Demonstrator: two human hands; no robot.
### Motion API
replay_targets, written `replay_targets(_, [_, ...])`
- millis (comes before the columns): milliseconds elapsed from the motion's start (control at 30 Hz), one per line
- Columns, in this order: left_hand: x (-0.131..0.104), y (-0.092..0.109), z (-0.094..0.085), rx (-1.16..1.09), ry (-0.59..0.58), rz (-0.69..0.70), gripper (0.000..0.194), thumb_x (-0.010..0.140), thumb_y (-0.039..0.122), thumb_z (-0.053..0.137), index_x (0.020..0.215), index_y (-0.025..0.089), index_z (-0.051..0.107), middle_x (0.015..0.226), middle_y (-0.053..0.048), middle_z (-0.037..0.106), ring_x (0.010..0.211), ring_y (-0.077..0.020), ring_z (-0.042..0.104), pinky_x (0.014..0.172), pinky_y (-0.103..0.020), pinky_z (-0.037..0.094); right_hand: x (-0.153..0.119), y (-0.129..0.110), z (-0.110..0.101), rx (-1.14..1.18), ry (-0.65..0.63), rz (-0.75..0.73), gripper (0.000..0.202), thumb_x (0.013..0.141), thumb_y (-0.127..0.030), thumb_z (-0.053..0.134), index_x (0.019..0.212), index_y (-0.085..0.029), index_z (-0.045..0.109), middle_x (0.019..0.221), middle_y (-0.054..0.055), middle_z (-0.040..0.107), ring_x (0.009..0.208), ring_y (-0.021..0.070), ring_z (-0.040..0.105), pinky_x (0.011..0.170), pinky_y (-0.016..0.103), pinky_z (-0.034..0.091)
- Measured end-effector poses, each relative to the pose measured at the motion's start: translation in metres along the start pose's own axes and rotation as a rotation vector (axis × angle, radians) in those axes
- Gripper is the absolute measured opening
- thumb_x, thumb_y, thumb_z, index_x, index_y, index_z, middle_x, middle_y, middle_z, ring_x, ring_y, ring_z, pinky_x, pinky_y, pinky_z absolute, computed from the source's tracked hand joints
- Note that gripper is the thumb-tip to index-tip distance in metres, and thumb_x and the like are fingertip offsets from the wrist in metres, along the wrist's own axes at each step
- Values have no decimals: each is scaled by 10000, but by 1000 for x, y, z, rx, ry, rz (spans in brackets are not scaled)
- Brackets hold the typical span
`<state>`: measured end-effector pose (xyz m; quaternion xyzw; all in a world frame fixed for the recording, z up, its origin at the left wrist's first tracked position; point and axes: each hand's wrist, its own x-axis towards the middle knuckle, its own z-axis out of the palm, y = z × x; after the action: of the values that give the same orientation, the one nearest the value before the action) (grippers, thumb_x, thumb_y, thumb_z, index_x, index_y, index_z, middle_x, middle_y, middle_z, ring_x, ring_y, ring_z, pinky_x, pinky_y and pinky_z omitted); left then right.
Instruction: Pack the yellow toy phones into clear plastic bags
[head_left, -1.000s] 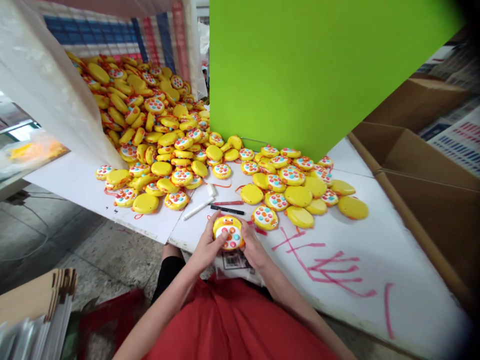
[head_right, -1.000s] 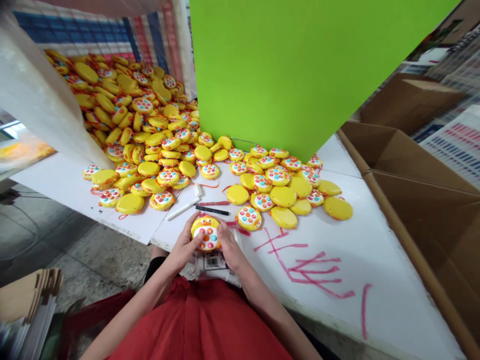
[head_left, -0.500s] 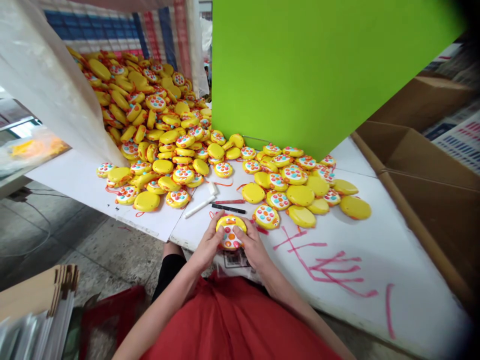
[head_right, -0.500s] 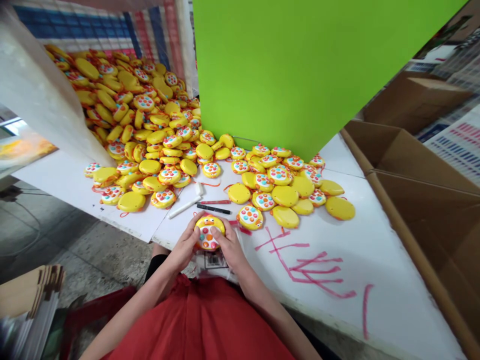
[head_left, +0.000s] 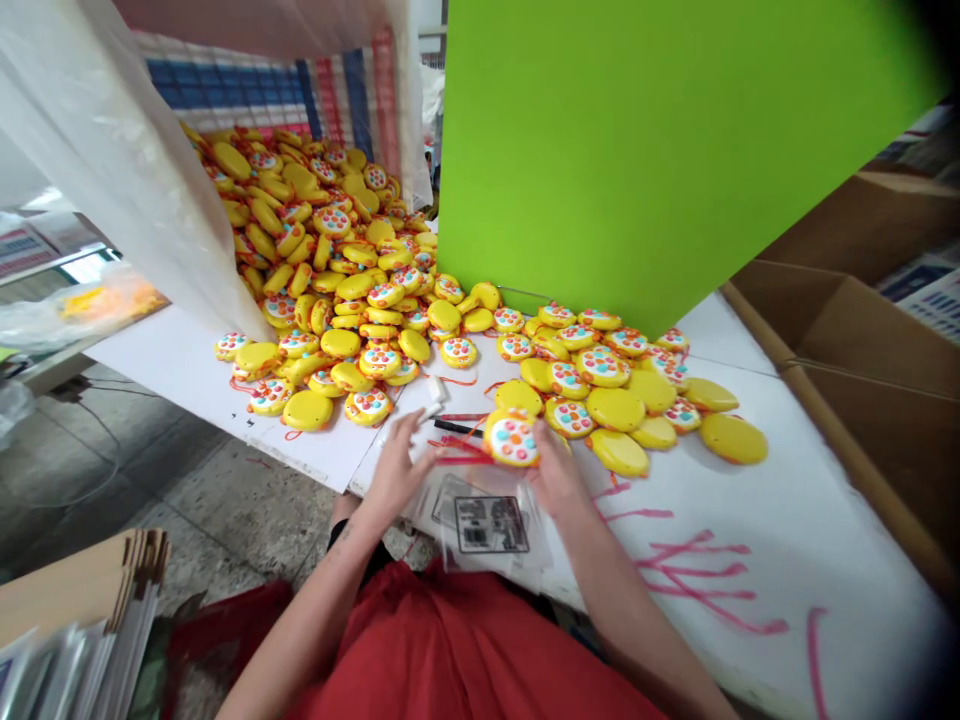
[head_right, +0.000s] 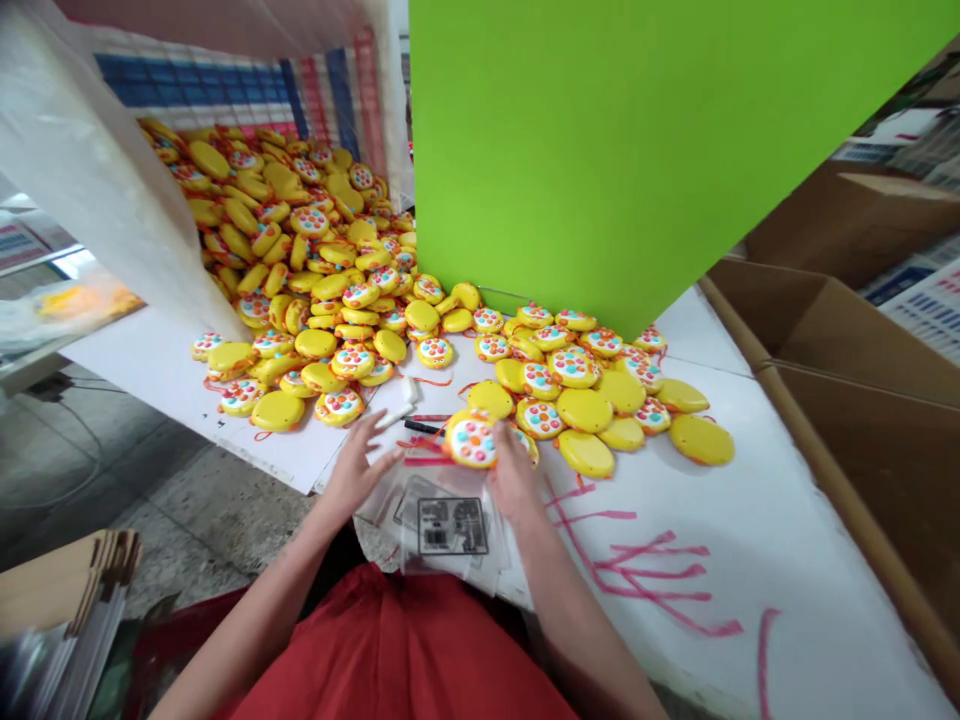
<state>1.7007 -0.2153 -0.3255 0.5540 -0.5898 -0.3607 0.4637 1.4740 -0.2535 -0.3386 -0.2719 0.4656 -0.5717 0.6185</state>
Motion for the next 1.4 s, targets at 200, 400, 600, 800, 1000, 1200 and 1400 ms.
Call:
replay_targets(200, [39,-51,-55,704,328,66,443,811,283,608,1224,134,546,1278,-189,496,1229,-352,419,1039,-528,339,63,-63,-37,247,93,-386,386,707,-460,729,1002,-277,561,1180,-9,595,1043,185,636,936,409,502])
replay_targets(400, [49,-89,-65,758,293,178,439,790,268,614,1196,122,533,1269,-183,508,1216,-333,447,1037,-500,382,59,-55,-39,253,156,-352,524,685,-329,743,1147,-357,497,1123,-35,641,949,164,677,895,396,513])
replay_targets(600, [33,-60,-43,520,166,199,429,803,273,610,1214,184,528,1285,-137,511,1222,-297,487,1035,-491,410,16,-7,-5,44,-132,-10,380,729,-393,722,1057,-222,639,980,48,710,822,172,679,684,286,537])
replay_targets(800, [10,-9,0,279,-247,366,421,838,191,586,1251,266,551,1446,-103,382,1380,-268,311,1128,-474,304,-10,23,33,18,-385,175,424,794,-535,625,1104,-248,607,919,17,686,666,129,611,509,238,488])
replay_targets(1000, [-6,-3,12,-293,-218,20,824,782,414,678,1464,273,237,1469,-160,316,1262,-308,451,989,-467,452,-19,23,33,23,-390,125,342,777,-406,689,1069,-259,588,1031,6,640,831,159,624,585,256,543])
replay_targets(1200, [-11,4,26,-585,-93,-189,692,799,435,652,1377,204,349,1272,-100,534,1100,-220,559,924,-331,486,-33,18,30,-30,-583,127,643,756,-301,713,1313,-366,398,1255,32,551,990,214,626,726,367,588])
replay_targets(1400, [-8,6,20,-573,-290,-232,621,766,403,693,1311,202,473,1159,-69,604,977,-194,595,852,-306,502,-34,22,25,-216,-651,145,659,739,-344,722,1327,-341,427,1331,54,491,1042,242,600,670,344,601])
